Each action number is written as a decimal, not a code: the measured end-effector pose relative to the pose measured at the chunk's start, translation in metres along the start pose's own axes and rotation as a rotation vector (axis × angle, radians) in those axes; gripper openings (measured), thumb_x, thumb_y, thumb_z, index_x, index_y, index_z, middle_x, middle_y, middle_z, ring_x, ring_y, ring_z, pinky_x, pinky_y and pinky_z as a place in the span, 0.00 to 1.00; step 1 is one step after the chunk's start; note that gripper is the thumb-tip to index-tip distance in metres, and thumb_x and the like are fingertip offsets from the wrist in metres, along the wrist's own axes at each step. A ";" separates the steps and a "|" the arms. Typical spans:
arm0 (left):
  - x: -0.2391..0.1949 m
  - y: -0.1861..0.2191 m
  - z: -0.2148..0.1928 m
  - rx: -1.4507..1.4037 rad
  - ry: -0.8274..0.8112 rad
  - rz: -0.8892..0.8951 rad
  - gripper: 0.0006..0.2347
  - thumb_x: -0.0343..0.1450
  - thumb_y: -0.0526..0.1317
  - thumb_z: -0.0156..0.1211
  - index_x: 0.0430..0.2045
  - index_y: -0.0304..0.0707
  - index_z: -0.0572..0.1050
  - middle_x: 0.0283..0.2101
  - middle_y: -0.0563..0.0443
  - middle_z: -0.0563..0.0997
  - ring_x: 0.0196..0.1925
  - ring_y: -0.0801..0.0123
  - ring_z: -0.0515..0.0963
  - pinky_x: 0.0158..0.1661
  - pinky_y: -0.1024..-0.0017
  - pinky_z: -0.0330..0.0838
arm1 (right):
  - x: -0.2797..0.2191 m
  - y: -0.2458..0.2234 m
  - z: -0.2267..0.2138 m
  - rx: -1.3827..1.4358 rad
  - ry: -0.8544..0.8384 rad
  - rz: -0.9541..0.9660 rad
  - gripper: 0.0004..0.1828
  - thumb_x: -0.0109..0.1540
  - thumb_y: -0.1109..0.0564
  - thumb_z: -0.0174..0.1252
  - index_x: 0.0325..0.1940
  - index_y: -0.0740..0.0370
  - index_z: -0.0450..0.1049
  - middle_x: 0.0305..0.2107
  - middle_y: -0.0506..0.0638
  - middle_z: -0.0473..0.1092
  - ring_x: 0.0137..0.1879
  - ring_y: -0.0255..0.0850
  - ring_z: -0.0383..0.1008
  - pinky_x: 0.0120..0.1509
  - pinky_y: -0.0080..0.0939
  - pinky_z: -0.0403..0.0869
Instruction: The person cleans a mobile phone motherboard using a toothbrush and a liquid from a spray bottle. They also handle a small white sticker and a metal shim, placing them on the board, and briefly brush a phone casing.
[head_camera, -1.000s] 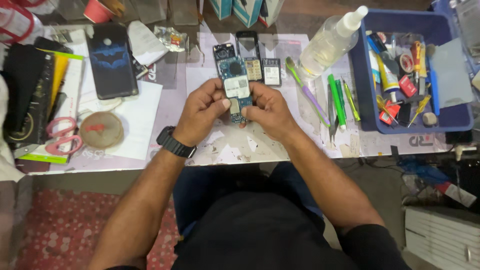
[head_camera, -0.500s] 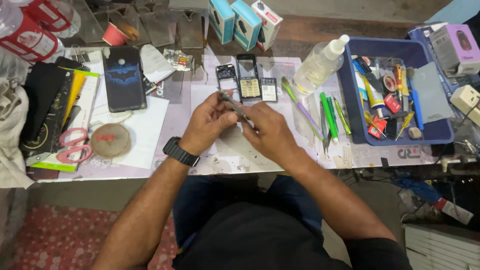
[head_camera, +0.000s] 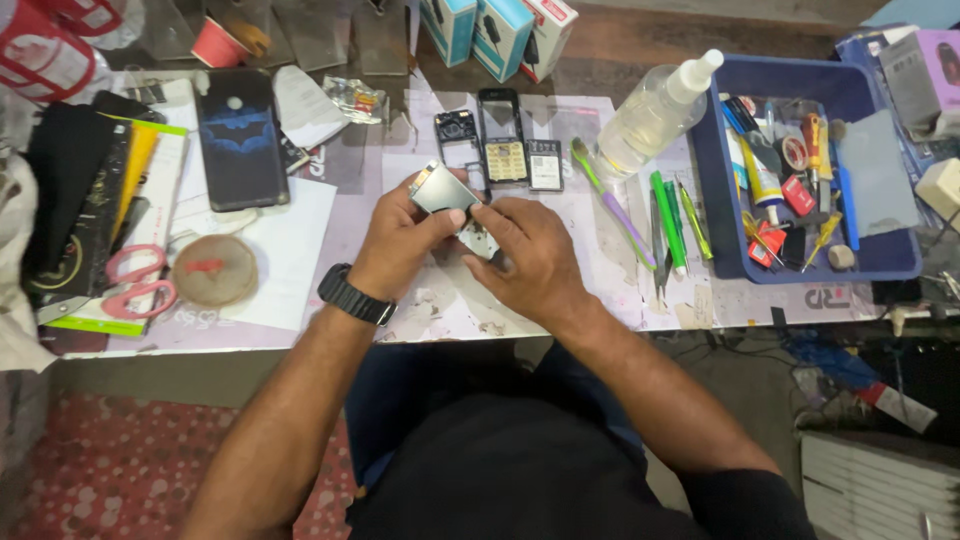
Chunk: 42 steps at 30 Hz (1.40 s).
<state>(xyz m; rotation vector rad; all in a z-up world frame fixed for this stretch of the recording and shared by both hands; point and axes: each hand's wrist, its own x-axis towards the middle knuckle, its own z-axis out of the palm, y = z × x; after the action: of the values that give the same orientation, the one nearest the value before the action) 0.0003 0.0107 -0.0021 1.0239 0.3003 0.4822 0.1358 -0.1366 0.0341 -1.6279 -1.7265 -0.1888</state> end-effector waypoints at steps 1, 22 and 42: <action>0.000 -0.001 0.000 0.038 0.020 0.003 0.18 0.72 0.32 0.61 0.57 0.30 0.72 0.45 0.51 0.81 0.41 0.76 0.80 0.38 0.77 0.77 | -0.002 0.002 0.001 -0.007 -0.001 0.000 0.34 0.50 0.57 0.76 0.57 0.64 0.71 0.47 0.57 0.71 0.51 0.54 0.74 0.53 0.52 0.73; 0.003 -0.011 -0.008 0.293 0.357 0.381 0.16 0.76 0.41 0.62 0.53 0.29 0.74 0.48 0.48 0.82 0.50 0.73 0.81 0.50 0.76 0.77 | -0.018 0.004 -0.035 0.027 -0.293 0.207 0.18 0.52 0.55 0.72 0.44 0.61 0.80 0.42 0.55 0.76 0.47 0.50 0.74 0.52 0.50 0.72; 0.086 0.060 -0.016 0.254 0.248 0.506 0.08 0.77 0.40 0.63 0.41 0.33 0.78 0.37 0.54 0.82 0.37 0.76 0.83 0.40 0.79 0.78 | 0.056 0.014 0.021 -0.282 -0.373 0.439 0.26 0.57 0.40 0.72 0.35 0.67 0.74 0.30 0.61 0.75 0.36 0.60 0.76 0.40 0.59 0.73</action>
<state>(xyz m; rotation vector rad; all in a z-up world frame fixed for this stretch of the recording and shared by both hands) 0.0519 0.0928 0.0402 1.2939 0.3281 1.0534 0.1442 -0.0774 0.0470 -2.3261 -1.6026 0.0953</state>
